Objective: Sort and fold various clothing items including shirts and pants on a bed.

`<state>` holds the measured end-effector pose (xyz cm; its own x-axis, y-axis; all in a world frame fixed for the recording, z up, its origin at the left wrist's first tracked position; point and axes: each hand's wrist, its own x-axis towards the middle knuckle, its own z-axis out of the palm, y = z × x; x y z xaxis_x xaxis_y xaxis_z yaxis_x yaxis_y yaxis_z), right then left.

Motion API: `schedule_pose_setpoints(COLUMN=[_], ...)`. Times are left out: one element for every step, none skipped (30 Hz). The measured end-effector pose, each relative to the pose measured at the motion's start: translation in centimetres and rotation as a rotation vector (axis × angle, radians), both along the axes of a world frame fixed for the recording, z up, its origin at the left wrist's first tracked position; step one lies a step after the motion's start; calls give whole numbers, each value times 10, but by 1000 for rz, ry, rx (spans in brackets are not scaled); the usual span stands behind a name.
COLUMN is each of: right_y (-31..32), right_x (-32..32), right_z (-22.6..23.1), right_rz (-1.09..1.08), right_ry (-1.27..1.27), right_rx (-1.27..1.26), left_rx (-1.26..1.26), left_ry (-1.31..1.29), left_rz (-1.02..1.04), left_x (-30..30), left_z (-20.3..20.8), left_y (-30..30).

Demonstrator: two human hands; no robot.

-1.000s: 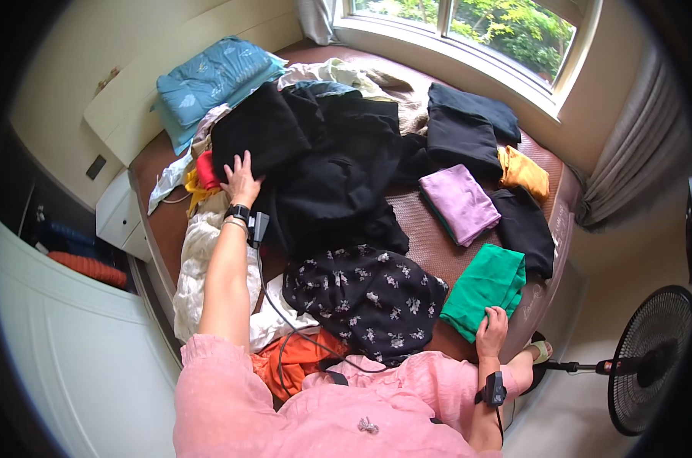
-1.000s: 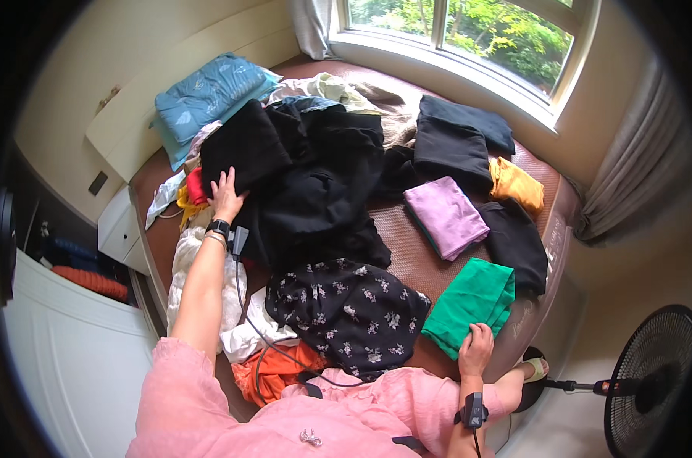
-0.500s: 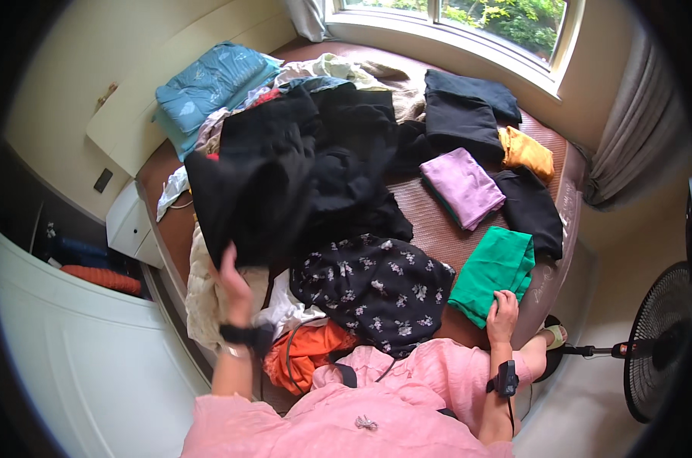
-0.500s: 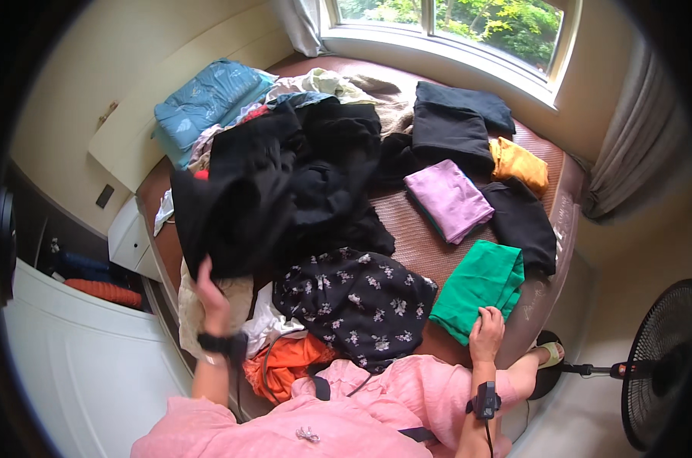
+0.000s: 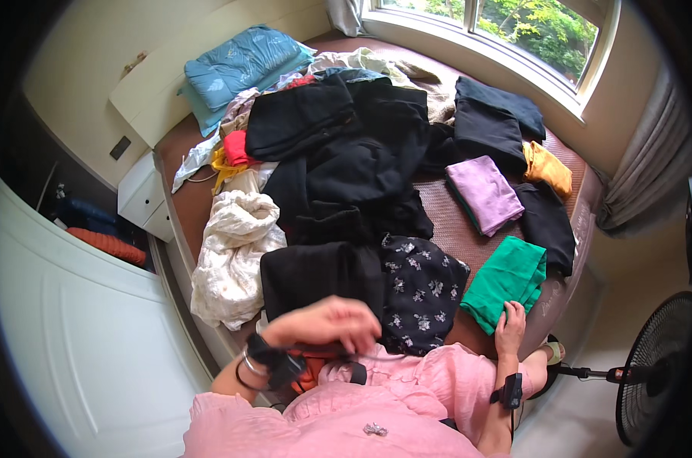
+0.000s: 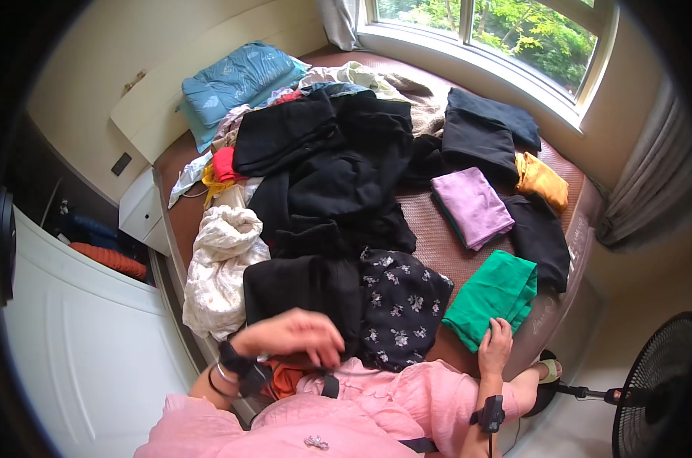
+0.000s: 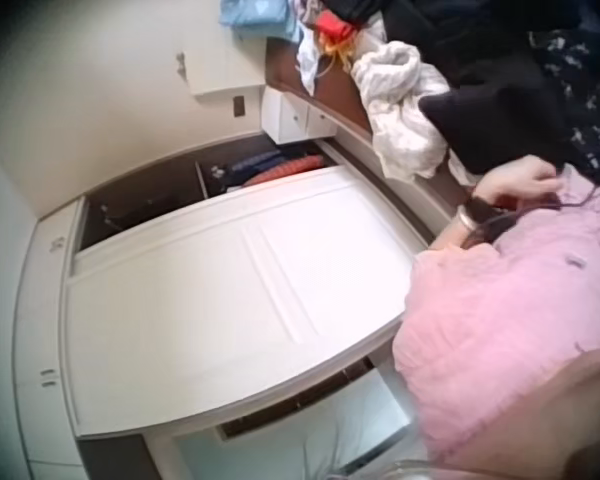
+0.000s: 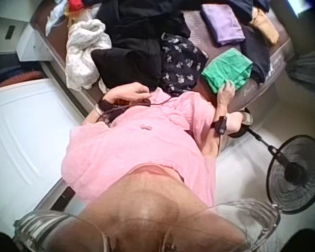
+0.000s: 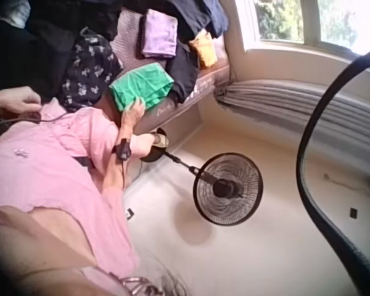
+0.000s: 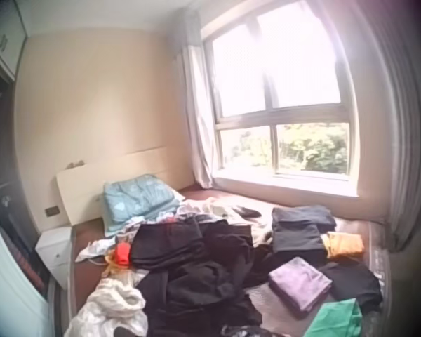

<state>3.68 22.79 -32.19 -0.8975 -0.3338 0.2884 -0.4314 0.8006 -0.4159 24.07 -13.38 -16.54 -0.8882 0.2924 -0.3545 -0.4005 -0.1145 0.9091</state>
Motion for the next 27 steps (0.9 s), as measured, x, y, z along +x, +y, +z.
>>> schedule_pose_setpoints(right_y=[3, 2, 1, -4, -2, -4, -6, -8, -9, -10, -11, -9, -7, -5, -3, 1, 6, 6, 4, 4, 4, 0, 1, 0, -3, -4, -5], right_x=[-1, 0, 0, -6, -5, -7, -8, -8, -8, -8, -8, -7, -7, -7, -8, -8, -10, -11, -12, -13, -14, -14, -14, -13, -13, -10, -9], right_z=[-4, -8, -7, -6, -5, -4, -2, -1, -1, 0, 0, 0, 0, 0, -2, -6, -9, -10, -10, -10, -16, -14, -15, -15, -10, -4, 1], right_rz=[0, 10, 9, 31, 49, 50, 45, 41, 37, 34, 33, 32, 25, 17, 11, 11, 6, 8, 9, 3, -1, 4, -3, 7, 14, 7, 1], right_ry=[-5, -15, -32, -7, 8, -14, -10, -5, -24, -15, -5, -18, 1, 21, 18, 26, 36, 29, 16, 9, -2, -5, 3, 23, 14, 15, 10], right_rx=[-2, -3, 13, -1, -9, 2, -5, -14, -5, -6, -8, 1, 0, -1, 5, 10, 15, 12, -3, -13, 6, 20, 21, -15, -28, -35, -58], left_rx=[42, -260, -563, -1148, -1732, -1744, -1752, -1786, -1818, -1797, -1794, -1736, -1675, -1712, -1705, -1723, -1737, -1760, -1807, -1794, -1790, -1782, -1731, -1711, -1719, -1725, -1726], left_ry=[107, 248, 379, 473, 550, 414, 284, 305, 330, 392, 380, 402, 425, 477, 477, 442, 412, 419, 462, 459, 474, 438, 313, 306, 286, 291, 328], left_rz=[133, 339, 540, 559, 524, 525, 521, 556, 589, 642, 626, 746, 865, 931, 925, 940, 955, 960, 947, 969, 980, 1005, 1006, 1026, 1027, 1027, 1039], left_x=[-16, -29, -39, -45, -46, -46, -47, -46, -48, -48, -49, -52, -55, -58, -61, -63, -65, -68, -66, -68, -71, -71, -74, -75, -77, -79, -80], left_z=[10, -1, -19, -33, -48, -68, -85, -103, -111, -117, -123, -123, -124, -127, -131, -139, -145, -146, -152, -152, -151, -151, -147, -149, -147, -151, -157], left_y=[-11, -28, -41, -57, -67, -74, -79, -81, -79, -80, -79, -73, -70, -70, -72, -76, -80, -80, -89, -91, -89, -91, -90, -94, -96, -98, -104])
